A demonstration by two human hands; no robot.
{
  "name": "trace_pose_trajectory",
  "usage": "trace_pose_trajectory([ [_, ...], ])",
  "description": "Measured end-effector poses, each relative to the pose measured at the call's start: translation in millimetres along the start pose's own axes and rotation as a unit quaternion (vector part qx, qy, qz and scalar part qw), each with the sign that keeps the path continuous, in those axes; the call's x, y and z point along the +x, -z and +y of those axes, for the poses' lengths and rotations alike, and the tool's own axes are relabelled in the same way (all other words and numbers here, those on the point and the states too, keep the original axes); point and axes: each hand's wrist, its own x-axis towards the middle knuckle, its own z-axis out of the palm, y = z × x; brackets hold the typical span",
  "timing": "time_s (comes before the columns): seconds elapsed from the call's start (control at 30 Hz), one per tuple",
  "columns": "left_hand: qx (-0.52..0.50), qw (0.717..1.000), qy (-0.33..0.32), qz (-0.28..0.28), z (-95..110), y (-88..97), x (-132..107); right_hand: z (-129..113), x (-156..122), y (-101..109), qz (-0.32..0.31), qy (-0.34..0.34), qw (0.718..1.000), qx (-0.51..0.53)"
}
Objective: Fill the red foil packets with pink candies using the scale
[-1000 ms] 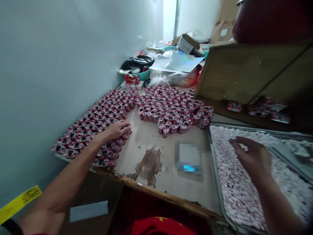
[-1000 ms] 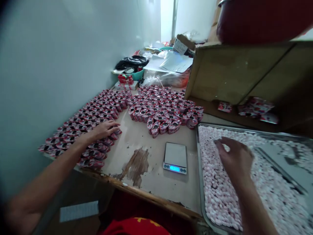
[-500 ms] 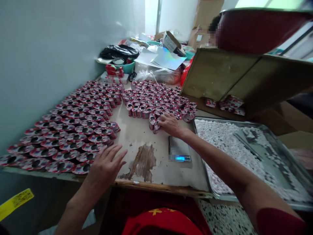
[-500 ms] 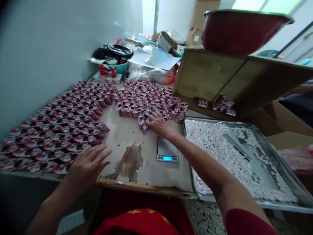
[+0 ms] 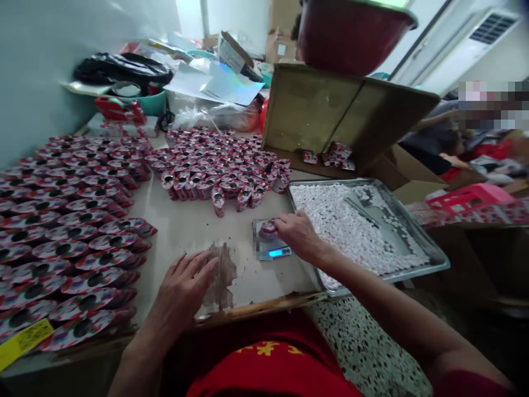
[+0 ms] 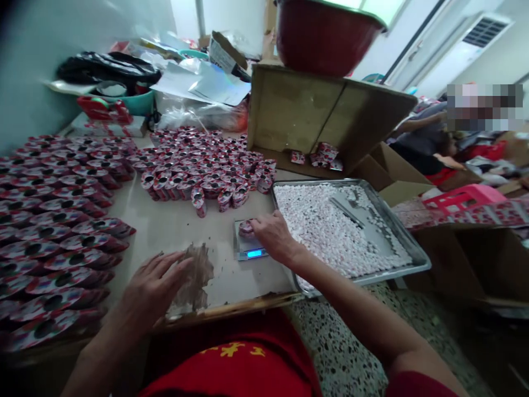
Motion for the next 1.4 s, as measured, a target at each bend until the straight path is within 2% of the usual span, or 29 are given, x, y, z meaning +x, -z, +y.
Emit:
trace_pose_trajectory([
  [0.1,0.006,1.000,-0.016,0.015,5,-1.4,5,25,-15,0,0.071,-0.067,0.994,0.055],
  [0.2,0.004,1.000,-0.007,0.014,11,-2.9,1,72,-44,-6,0.111,-0.141,0.979,0.097],
  [0.27,0.004,1.000,0.008,0.002,15,-3.2,-1,101,-66,-18,0.078,-0.104,0.981,0.144],
  [0.33,0.003,1.000,0.013,-0.015,21,-2.8,1,120,-83,-35,0.023,-0.014,0.983,0.183],
  [0.37,0.003,1.000,0.016,-0.023,25,-2.6,5,125,-88,-43,0.003,0.021,0.982,0.188],
  [0.43,0.005,0.999,0.018,-0.031,33,-3.0,16,128,-95,-58,-0.014,0.042,0.986,0.162],
  [0.57,0.021,1.000,-0.022,0.004,53,-8.2,44,128,-94,-78,-0.019,0.015,0.998,0.065],
  [0.63,0.029,0.998,-0.048,0.028,57,-14.5,54,133,-91,-89,-0.021,0.003,0.998,0.067],
  [0.7,0.033,0.996,-0.060,0.054,50,-24.9,62,142,-84,-102,-0.013,-0.012,0.993,0.115],
  [0.8,0.047,0.993,-0.054,0.092,23,-42.8,71,163,-69,-116,0.000,-0.111,0.962,0.251],
  [0.83,0.048,0.993,-0.046,0.100,14,-47.6,73,170,-66,-117,0.020,-0.147,0.935,0.323],
  [0.87,0.045,0.992,-0.037,0.109,6,-51.5,74,176,-64,-116,0.038,-0.194,0.892,0.407],
  [0.9,0.037,0.992,-0.027,0.116,0,-54.5,74,181,-65,-114,0.053,-0.241,0.830,0.500],
  [0.93,0.024,0.992,-0.016,0.121,-2,-56.5,74,186,-67,-111,0.066,-0.284,0.748,0.596],
  [1.0,-0.020,0.990,0.020,0.136,0,-57.1,75,192,-76,-105,0.092,-0.349,0.546,0.756],
  [1.03,-0.049,0.987,0.044,0.146,4,-55.4,76,194,-81,-102,0.113,-0.366,0.443,0.810],
  [1.07,-0.081,0.982,0.069,0.156,9,-52.0,79,194,-87,-101,0.139,-0.375,0.352,0.846],
  [1.1,-0.114,0.975,0.097,0.167,15,-46.8,83,194,-92,-100,0.164,-0.382,0.282,0.865],
  [1.13,-0.144,0.965,0.126,0.180,20,-40.0,88,193,-96,-99,0.185,-0.389,0.236,0.871],
  [1.17,-0.170,0.954,0.156,0.190,24,-31.7,95,191,-99,-99,0.197,-0.397,0.210,0.871],
  [1.2,-0.194,0.943,0.182,0.199,27,-22.4,101,188,-101,-98,0.203,-0.403,0.199,0.870],
  [1.33,-0.255,0.911,0.230,0.228,32,11.4,124,173,-104,-86,0.182,-0.396,0.165,0.885],
  [1.4,-0.266,0.905,0.241,0.228,33,16.0,125,166,-104,-77,0.158,-0.387,0.167,0.893],
])
